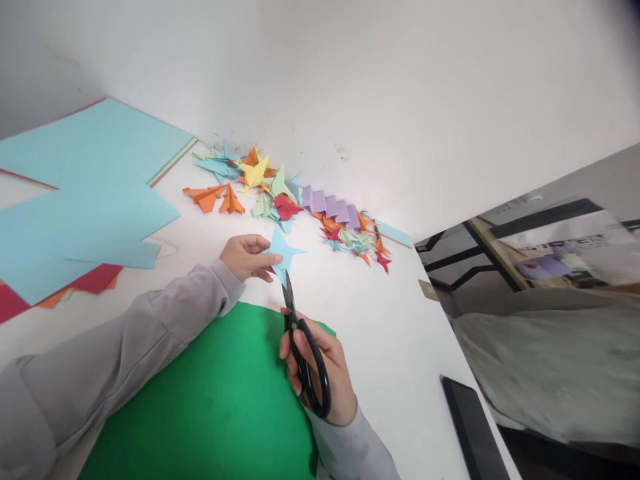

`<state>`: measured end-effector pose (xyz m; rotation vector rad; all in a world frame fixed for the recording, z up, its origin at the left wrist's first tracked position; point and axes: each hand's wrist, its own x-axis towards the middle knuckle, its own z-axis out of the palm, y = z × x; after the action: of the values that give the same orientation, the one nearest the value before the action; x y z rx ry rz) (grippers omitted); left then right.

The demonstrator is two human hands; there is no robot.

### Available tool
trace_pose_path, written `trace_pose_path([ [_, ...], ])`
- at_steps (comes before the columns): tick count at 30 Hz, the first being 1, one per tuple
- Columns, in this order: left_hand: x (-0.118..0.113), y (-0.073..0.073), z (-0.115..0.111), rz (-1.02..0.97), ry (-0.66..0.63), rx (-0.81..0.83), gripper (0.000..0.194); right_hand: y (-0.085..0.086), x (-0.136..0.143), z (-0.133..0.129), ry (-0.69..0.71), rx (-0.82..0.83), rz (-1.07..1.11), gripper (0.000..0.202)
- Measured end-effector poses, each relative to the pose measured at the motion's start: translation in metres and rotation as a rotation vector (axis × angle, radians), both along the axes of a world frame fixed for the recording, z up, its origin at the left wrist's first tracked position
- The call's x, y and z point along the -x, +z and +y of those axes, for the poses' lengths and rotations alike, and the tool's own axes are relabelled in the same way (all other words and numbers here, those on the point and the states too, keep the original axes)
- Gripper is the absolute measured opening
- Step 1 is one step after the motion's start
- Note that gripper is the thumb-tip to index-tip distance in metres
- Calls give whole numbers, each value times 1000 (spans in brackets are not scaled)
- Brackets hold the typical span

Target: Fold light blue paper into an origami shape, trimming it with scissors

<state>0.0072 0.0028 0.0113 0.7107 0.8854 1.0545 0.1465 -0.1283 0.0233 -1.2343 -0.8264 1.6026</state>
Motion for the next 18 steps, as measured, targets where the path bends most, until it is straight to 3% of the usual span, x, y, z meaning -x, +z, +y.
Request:
trace_pose_path([
  [18,-1,-3,-1,1,30,-14,46,3,1,1,-6,28,-13,48],
])
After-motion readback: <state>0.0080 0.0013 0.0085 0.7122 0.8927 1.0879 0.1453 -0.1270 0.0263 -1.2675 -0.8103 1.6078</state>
